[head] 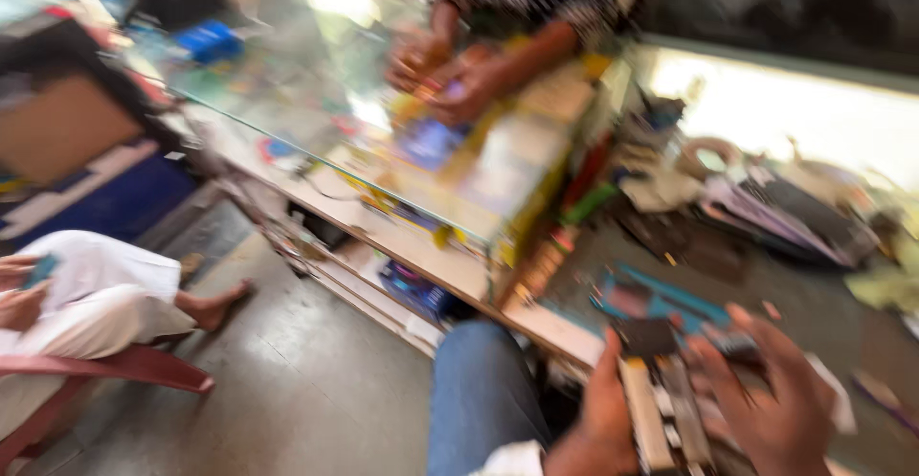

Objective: The person uses a screwdriver to remove screws from the back of a disassembled smartphone. They then reassemble the device by aligning the screen and casing, and finally power on the phone to verify the repair.

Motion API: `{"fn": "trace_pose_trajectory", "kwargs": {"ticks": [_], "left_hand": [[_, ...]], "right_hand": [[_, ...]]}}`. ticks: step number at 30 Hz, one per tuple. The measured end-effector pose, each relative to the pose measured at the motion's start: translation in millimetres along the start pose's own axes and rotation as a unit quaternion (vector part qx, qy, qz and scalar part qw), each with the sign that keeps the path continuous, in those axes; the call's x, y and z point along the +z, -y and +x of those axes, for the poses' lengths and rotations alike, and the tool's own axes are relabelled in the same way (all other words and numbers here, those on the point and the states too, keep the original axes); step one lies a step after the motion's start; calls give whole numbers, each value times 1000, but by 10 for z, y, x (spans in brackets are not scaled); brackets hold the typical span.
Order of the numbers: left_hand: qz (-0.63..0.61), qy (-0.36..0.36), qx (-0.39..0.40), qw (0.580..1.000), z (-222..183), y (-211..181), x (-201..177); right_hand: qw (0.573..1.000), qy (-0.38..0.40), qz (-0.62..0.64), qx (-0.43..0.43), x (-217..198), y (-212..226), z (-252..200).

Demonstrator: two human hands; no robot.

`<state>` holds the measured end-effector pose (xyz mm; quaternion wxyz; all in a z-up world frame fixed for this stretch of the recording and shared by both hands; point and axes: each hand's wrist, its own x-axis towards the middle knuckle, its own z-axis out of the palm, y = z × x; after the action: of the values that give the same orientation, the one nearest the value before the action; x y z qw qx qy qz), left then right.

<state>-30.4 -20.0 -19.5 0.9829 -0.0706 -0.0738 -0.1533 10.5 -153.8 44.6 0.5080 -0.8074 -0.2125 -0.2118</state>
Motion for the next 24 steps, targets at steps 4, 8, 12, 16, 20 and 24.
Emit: {"fn": "trace_pose_trajectory", "kwargs": {"ticks": [4,8,12,16,20,24], "left_hand": [[76,-21,-31,996,-62,-46,71],[161,-12,-16,987,-54,-32,149],[148,-63,17,987,-41,10,264],[149,-25,24,988,-37,12,322],[172,-22,25,984,-22,2,318],[134,-5,19,991,-29,16,287]], "right_hand": [[986,97,139,-2,-104,-6,68],[969,130,202,-55,-154,116,118],[975,116,182,-59,-165,130,138],[980,104,164,-48,-164,76,117],[980,94,165,-63,-153,20,88],[993,53,67,-86,-136,-42,45]]}}
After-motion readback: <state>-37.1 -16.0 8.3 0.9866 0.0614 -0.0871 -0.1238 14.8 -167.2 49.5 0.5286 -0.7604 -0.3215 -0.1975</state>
